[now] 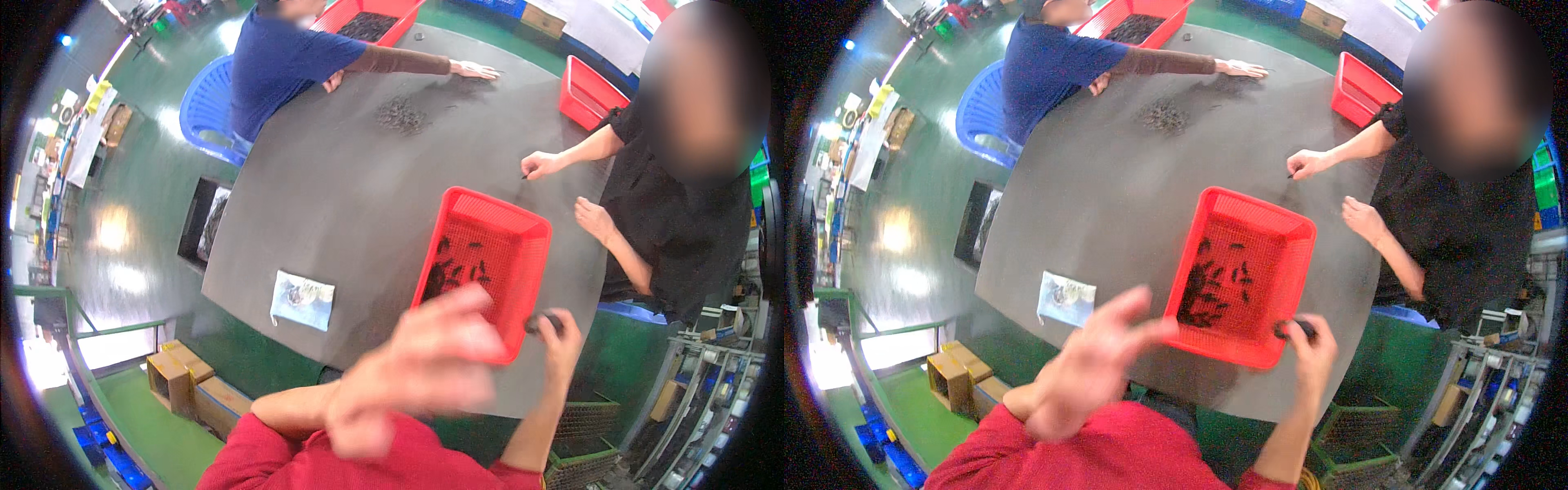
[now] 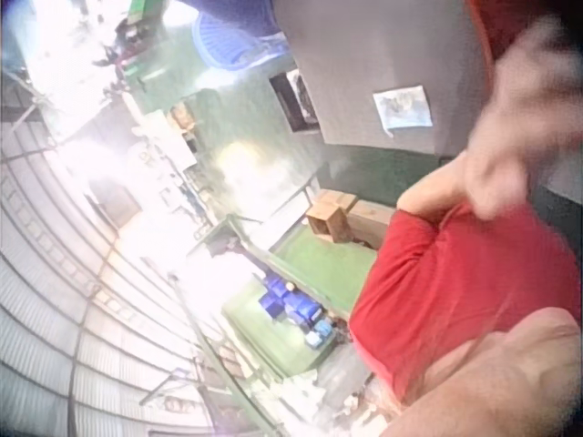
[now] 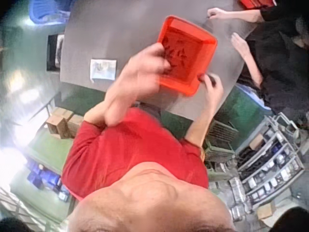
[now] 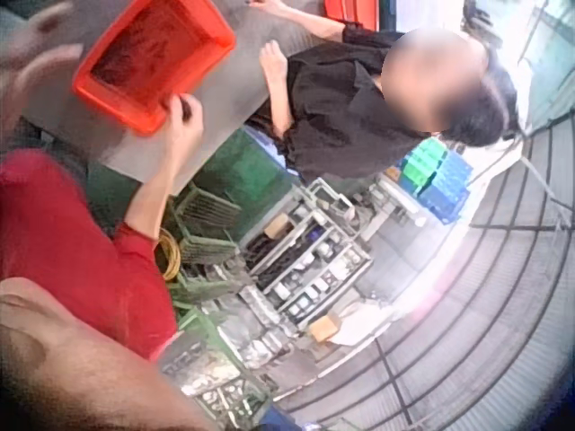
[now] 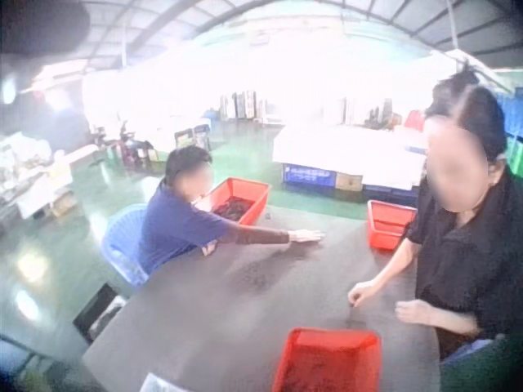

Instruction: The person moves containers of small metal components between tables, sorts through a pile of plastic buckle components, and marks a component using a pen.

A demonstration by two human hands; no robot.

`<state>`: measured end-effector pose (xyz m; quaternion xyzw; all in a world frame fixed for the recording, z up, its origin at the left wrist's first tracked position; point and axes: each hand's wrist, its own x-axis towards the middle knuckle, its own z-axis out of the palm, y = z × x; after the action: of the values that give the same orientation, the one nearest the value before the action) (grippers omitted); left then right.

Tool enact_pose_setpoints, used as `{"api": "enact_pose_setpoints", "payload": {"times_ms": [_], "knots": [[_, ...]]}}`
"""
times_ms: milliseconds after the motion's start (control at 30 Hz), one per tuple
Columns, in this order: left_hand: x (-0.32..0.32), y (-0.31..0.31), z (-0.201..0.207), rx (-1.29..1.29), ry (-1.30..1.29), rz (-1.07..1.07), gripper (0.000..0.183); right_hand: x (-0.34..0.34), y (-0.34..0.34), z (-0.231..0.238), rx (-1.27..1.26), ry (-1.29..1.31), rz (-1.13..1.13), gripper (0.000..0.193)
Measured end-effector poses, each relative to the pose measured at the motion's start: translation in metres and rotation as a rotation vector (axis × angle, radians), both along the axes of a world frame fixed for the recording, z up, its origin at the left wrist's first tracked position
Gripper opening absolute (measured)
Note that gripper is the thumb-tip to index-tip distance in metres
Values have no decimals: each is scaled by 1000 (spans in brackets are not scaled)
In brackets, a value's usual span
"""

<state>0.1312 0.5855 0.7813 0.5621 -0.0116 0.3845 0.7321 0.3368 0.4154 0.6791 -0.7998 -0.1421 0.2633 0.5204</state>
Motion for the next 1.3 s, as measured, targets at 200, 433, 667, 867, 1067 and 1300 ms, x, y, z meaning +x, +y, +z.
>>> {"api": "enact_pose_setpoints", "payload": {"times_ms": [200,433,667,867,1067,1300], "knots": [[-33,-23,83,-570,-458,72,56,-76,167,-72,76,27,436,14],[-120,138,-12,-350,563,307,30,-62,278,-179,-390,-368,304,24],[-178,251,-241,-334,866,522,4,-21,332,-212,-595,-163,507,24],[-156,322,-335,474,1274,704,8,-1,343,-200,-787,-73,935,30],[-122,346,-365,917,1630,885,44,80,391,-224,-466,-551,74,30],[-126,345,-363,866,1671,866,42,265,449,-291,-453,-888,-233,60]]}}
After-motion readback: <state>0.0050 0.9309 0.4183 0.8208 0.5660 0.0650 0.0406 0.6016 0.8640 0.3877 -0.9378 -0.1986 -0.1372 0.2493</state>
